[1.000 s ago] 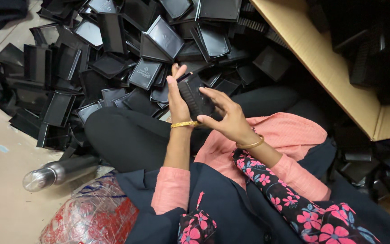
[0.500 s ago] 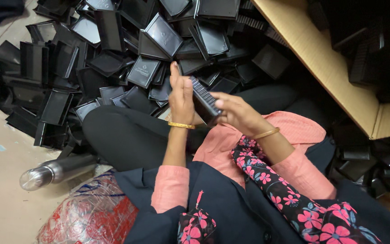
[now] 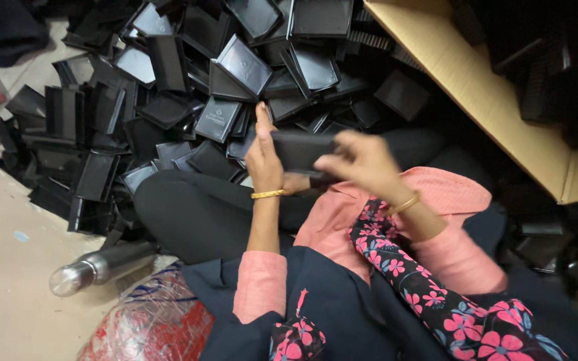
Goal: The person sits on the floor and repeatedly picks up two black plastic components, snaps them together, and places the assembled unit into a cardboard box to the right. The person continues this cycle for the duration of the clip.
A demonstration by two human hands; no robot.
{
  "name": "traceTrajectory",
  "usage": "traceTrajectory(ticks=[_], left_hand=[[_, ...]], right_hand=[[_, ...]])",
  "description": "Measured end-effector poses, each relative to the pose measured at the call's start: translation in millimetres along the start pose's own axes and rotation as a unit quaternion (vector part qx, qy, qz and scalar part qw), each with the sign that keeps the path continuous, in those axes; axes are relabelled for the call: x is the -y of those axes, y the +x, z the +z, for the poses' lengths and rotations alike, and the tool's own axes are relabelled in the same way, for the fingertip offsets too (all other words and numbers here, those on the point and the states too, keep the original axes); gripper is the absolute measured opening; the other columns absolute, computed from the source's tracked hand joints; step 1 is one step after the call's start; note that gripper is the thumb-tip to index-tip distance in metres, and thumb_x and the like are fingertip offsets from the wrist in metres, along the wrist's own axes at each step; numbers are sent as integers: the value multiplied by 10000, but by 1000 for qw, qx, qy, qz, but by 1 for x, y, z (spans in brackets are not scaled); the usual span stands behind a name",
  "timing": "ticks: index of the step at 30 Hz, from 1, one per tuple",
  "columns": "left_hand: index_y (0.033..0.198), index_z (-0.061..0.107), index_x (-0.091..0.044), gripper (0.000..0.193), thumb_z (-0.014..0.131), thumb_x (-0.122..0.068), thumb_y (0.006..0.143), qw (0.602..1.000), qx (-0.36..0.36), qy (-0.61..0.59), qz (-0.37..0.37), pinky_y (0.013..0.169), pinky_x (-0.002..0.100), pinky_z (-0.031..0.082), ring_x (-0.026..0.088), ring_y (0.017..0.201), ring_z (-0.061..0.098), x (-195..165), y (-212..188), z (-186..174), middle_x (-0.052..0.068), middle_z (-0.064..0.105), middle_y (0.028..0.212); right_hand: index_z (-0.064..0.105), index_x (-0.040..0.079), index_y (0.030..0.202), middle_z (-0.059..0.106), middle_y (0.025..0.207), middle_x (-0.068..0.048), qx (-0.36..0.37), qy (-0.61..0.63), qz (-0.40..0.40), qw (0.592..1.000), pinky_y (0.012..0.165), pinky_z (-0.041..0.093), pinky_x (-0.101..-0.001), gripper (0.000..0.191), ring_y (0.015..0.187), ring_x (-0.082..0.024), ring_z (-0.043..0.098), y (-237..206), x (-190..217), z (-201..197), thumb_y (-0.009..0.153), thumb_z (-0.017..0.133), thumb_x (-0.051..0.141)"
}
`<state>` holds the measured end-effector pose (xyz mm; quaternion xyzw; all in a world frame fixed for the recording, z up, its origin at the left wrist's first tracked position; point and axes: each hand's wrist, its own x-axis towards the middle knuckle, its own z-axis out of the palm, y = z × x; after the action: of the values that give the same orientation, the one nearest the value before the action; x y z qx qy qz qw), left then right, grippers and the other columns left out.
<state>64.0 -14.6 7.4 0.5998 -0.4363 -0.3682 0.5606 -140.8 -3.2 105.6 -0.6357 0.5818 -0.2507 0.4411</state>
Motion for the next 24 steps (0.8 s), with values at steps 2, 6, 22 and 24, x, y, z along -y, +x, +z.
traceTrajectory(ticks=[2,6,22,24], left_hand=[[1295,628,-99,402,470,-398,1080,1000,5,-15,-5,773,331,542,207,808,666,12,13,1,77,710,907],[1204,651,-53,241,654,-205,1017,993,-97,65,15,951,325,545,202,1070,704,43,86,-1,119,736,1168],[1401,482,-200,417,525,-271,993,833,-40,-509,-213,950,456,598,317,1141,684,34,40,-44,85,590,1332],[1460,463,-89,579,465,-492,1044,783,11,-591,-191,969,479,574,340,1136,662,40,33,-37,180,581,1324]], right_hand=[[628,-23,991,724,963,-79,-163,202,-11,966,702,563,-294,283,825,-157,673,10,4,-33,886,823,152],[689,21,1205,734,1105,-139,-187,560,-90,802,944,592,-347,369,1008,-240,732,6,2,-101,1003,605,318],[632,44,1243,609,1069,-138,-167,-371,-232,883,875,440,-446,468,997,-352,574,114,-55,-10,805,786,99],[638,53,1179,612,1067,-126,-205,-326,-251,888,887,448,-441,371,1007,-342,581,94,-42,-9,849,799,102]])
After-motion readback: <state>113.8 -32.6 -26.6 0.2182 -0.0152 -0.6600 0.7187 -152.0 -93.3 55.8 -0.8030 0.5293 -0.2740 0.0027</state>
